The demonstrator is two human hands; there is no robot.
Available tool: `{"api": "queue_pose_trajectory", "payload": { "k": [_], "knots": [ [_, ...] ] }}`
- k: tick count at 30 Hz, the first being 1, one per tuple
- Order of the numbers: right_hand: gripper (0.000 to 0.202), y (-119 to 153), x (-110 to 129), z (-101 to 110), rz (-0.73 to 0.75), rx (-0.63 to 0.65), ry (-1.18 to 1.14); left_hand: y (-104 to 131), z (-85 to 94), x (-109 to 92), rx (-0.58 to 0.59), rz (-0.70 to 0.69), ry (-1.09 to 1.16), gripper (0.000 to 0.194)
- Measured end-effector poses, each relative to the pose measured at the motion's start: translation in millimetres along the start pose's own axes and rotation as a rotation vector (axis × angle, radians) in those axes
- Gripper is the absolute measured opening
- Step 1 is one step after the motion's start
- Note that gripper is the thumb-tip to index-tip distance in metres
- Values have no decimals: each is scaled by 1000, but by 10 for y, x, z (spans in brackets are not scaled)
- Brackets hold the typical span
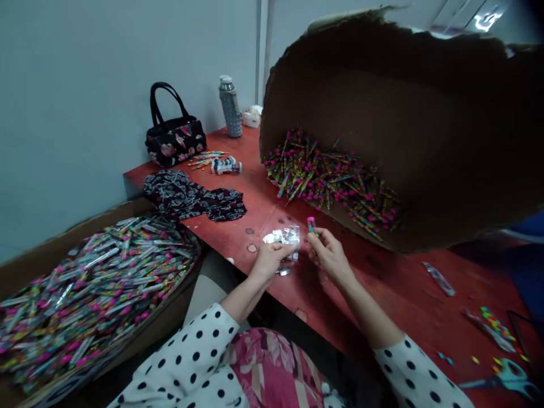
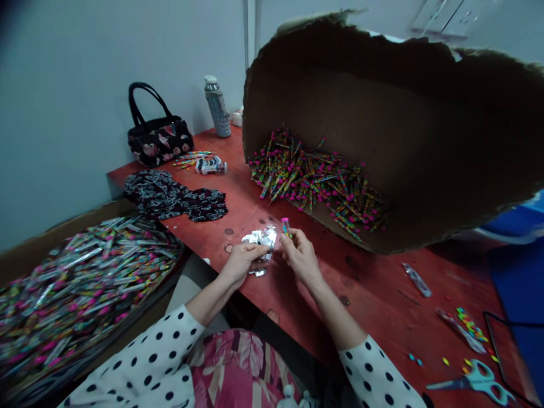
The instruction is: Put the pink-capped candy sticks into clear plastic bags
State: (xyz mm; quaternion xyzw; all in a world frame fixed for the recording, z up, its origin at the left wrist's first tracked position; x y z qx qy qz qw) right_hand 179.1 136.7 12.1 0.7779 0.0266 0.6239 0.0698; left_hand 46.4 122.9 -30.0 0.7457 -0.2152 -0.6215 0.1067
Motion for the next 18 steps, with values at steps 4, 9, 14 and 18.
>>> {"api": "queue_pose_trajectory", "payload": {
  "k": [4, 9, 14, 18],
  "knots": [
    [28, 390, 48, -22, 91, 80, 285, 5, 71, 21, -73, 48, 200, 26],
    [23, 771, 182, -204, 325, 140, 593, -16, -1, 24, -65, 63, 378, 25],
    [23, 792, 237, -246, 403, 93, 634, 41, -122, -28, -25, 36, 403, 27],
    [23, 796, 245, -201, 428, 53, 647, 99, -144, -74, -43, 2, 379, 26]
  ]
}}
Point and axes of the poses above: each hand's wrist, its own y-axis away from the middle knuckle, its own z-axis out of the back of the hand, x = y × z, the point moved 10 cm from there along -y, towards the middle knuckle, and after that the axes turned 14 degrees about -y, right-handed, at the moved point
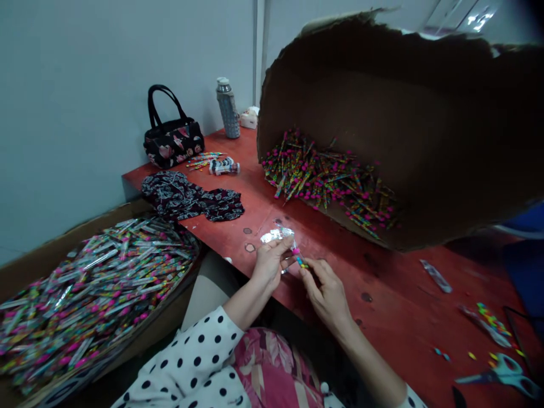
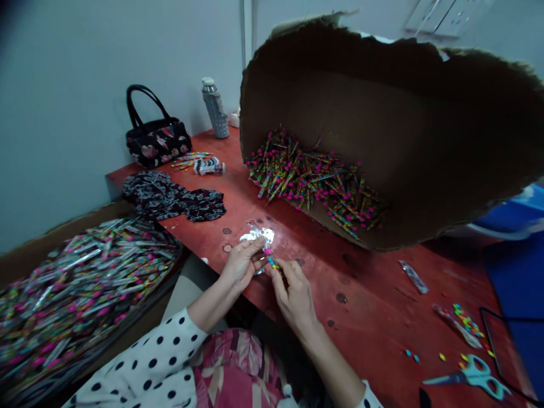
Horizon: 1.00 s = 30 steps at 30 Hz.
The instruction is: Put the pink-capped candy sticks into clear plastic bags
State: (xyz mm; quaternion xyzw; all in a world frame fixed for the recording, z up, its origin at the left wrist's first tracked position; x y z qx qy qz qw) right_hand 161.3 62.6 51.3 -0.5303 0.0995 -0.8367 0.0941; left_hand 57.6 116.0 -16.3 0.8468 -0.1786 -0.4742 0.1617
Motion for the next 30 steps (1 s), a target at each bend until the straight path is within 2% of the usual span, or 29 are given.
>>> {"api": "queue_pose_trajectory", "payload": {
  "k": [6, 12, 15, 18, 22, 24, 28, 30],
  "knots": [
    [23, 61, 48, -4, 28, -5, -1, 35, 10, -34, -44, -31, -23, 28],
    [24, 59, -40, 39, -64, -38, -54, 76, -39, -65, -26, -66, -69, 28],
    [27, 78, -199, 32, -210, -77, -228, 83, -59, -55, -20, -96, -99, 28],
    [30, 105, -372, -42, -386, -131, -509, 100, -80, -15, -8, -140, -153, 26],
    [28, 51, -423, -138, -445, -156, -722, 131, -118, 78, 42, -146, -217, 26],
    [29, 31, -423, -162, -438, -138, -756, 123, -91, 80, 50, -129, -174, 25],
    [27, 107, -442, -275, -482, -4, -831, 76, 40, -44, 14, -148, -45, 20],
    [25, 153, -460, -282, -500, 11, -839, 72, 76, -66, -2, -154, -49, 21]
  ]
}}
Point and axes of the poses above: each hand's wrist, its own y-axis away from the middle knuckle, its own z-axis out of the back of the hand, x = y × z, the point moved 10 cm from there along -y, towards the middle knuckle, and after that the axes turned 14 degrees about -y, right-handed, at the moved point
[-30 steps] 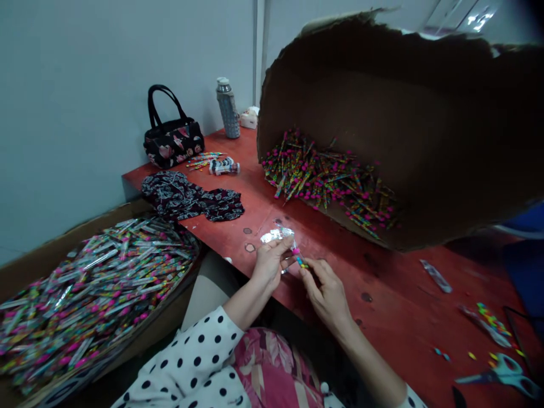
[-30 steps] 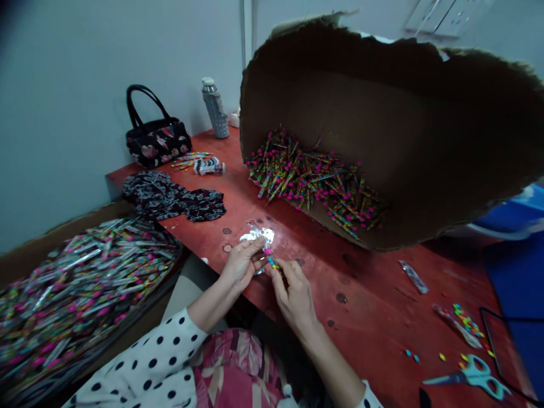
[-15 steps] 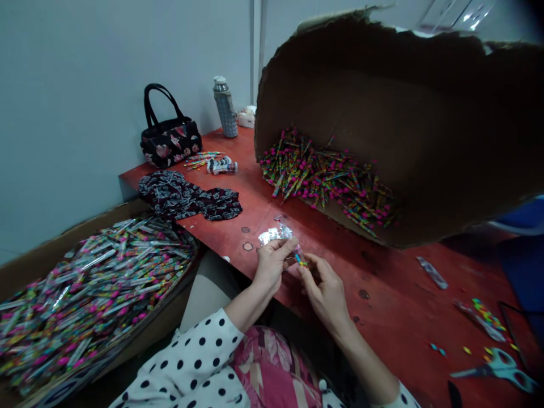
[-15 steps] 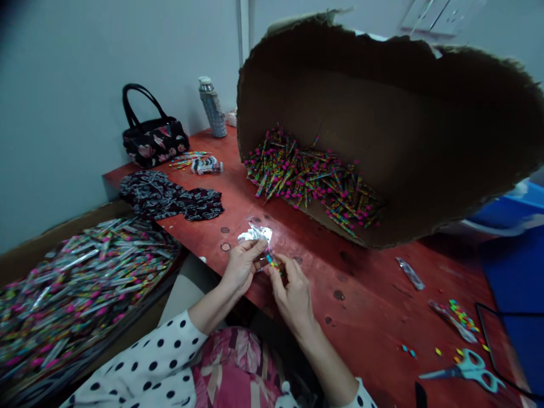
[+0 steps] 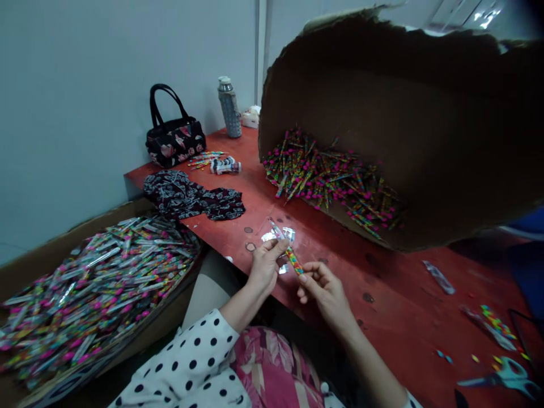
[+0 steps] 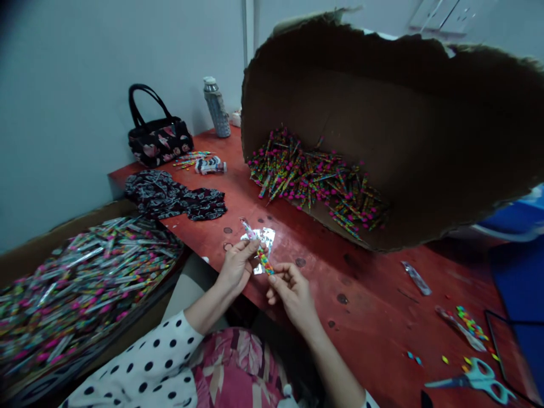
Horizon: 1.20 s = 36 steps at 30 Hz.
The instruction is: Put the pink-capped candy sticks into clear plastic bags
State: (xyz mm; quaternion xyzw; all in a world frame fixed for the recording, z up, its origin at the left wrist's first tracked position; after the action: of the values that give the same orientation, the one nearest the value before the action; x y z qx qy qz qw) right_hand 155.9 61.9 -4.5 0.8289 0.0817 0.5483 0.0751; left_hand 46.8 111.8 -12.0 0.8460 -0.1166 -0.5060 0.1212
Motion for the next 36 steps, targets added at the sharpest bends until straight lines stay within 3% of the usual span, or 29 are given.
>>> {"api": "queue_pose_trajectory", "payload": {
  "k": [9, 13, 16, 18, 20, 22, 23, 24, 29, 32, 36],
  "knots": [
    [25, -94, 93, -61, 78, -66, -32, 176, -207, 166, 111, 68, -81, 31],
    [27, -106, 50, -155, 63, -19, -19, 164, -74, 40, 22, 41, -42, 28],
    [23, -217, 154, -168, 114, 113, 199, 181, 333, -366, -129, -69, 2, 27],
    [19, -390, 408, -59, 279, 149, 531, 248, 794, -794, -287, -240, 64, 31],
    [19, -618, 754, 93, 528, 101, 948, 385, 1322, -1142, -495, -400, 139, 49],
    [25, -944, 953, 230, 649, 55, 1380, 486, 1711, -1226, -660, -385, 141, 54],
    [29, -1133, 989, 276, 669, 62, 1597, 506, 1813, -1201, -694, -348, 128, 51],
    [32, -1316, 1047, 331, 675, 66, 1659, 507, 1857, -1141, -697, -299, 111, 47],
    [37, -1991, 1187, 285, 711, 168, 1808, 419, 1617, -729, -542, -120, 26, 36],
    [39, -2225, 1158, 133, 737, 343, 1875, 361, 1465, -601, -459, -78, -23, 36],
    [35, -2429, 1084, 20, 755, 619, 1939, 343, 1453, -504, -441, -41, -73, 39]
  ]
}}
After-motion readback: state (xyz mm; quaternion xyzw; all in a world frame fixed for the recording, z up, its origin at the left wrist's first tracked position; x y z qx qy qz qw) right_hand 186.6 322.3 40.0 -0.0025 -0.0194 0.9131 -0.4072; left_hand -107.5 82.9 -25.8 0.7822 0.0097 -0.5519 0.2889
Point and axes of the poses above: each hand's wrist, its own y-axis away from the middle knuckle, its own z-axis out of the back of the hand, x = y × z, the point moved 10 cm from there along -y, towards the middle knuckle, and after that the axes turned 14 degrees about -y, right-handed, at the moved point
